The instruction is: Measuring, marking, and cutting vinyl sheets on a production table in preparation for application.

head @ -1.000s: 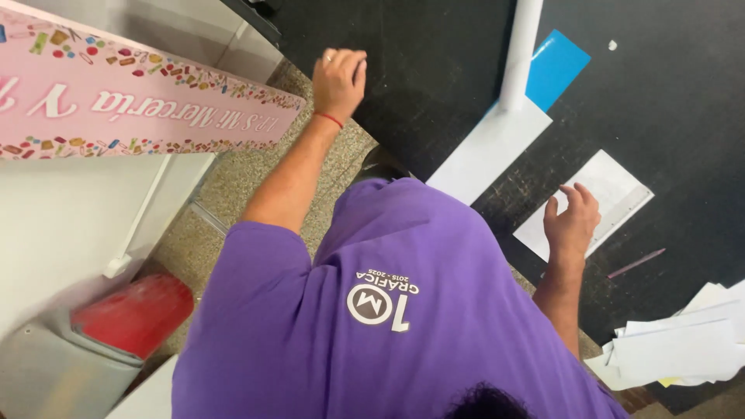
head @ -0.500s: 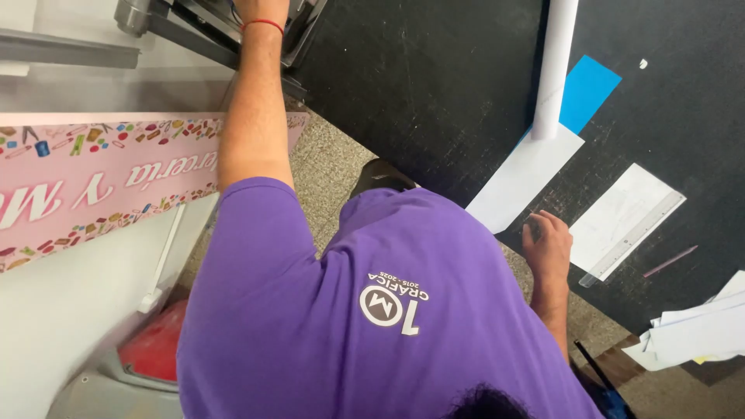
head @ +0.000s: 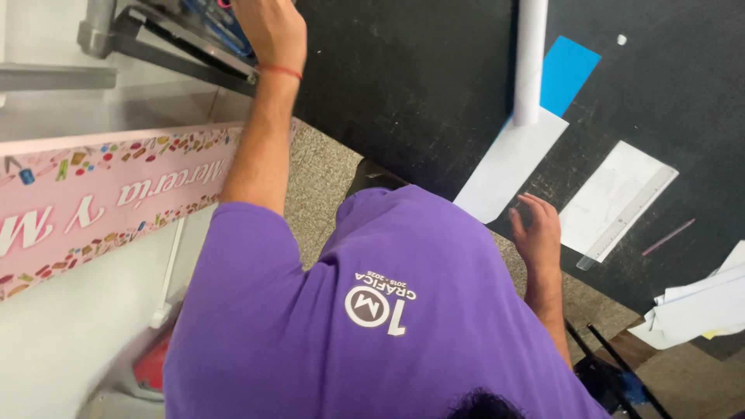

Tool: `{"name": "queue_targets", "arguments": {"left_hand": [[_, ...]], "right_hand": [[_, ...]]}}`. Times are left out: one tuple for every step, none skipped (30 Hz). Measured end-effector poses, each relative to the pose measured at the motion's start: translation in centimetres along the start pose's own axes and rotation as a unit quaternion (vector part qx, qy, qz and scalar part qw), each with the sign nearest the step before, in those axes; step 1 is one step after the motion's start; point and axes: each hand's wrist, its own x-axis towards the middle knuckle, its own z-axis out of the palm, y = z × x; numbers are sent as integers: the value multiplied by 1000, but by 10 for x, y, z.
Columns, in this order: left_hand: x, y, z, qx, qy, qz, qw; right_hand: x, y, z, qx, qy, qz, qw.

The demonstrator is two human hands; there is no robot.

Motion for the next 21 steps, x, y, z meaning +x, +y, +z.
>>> {"name": "queue_targets", "arguments": {"left_hand": [[-7, 31, 7, -14, -4, 11, 1000], [-8, 69, 24, -35, -16, 26, 999], [-32, 127, 31, -52, -27, 42, 997], [-53, 187, 41, -186, -108, 50, 975], [-79, 248, 48, -311, -193, 56, 929], [-105, 297, 69, -326, -212, 80, 918], [-136, 344, 88, -409, -296, 57, 861], [-175, 388, 99, -477, -378, 21, 793], [-186, 428, 99, -481, -396, 33, 781], [-192, 464, 102, -484, -401, 63, 775], [-199, 500, 105, -487, -405, 93, 768], [-209, 520, 116, -488, -418, 102, 759], [-218, 540, 128, -433, -399, 160, 792], [-226, 559, 140, -374, -370, 218, 821], [-248, 570, 157, -375, -378, 228, 815], [-266, 579, 176, -301, -359, 279, 838], [-283, 586, 194, -223, -336, 328, 854], [-297, 598, 211, -219, -343, 331, 851], [-310, 607, 228, -178, -350, 347, 852], [-327, 615, 241, -137, -359, 361, 850], [-337, 621, 237, -134, -368, 361, 847]], "right_hand": [[9, -7, -8, 75, 10, -23, 997], [4, -14, -19, 147, 22, -35, 988], [4, -17, -23, 144, 33, -11, 989], [7, -16, -26, 205, 22, -17, 978], [10, -9, -31, 265, 14, -25, 964], [4, -6, -37, 264, 35, 4, 964], [-1, -2, -42, 323, 31, -6, 946], [-6, 4, -48, 382, 19, -22, 924], [-30, 31, -49, 383, 33, -1, 923], [-43, 59, -48, 405, 57, 37, 912], [-56, 87, -47, 425, 81, 75, 899], [-72, 130, -41, 427, 91, 89, 895], [-90, 174, -36, 313, 131, 149, 929], [-105, 217, -29, 193, 166, 202, 946], [-128, 246, -27, 196, 173, 213, 941], [-142, 276, -25, 114, 133, 255, 951], [-154, 305, -23, 31, 91, 294, 951], [-160, 319, -20, 38, 88, 299, 949], [-166, 331, -16, 34, 79, 278, 957], [-175, 341, -12, 30, 66, 256, 964], [-186, 343, -7, 37, 60, 261, 963]]}}
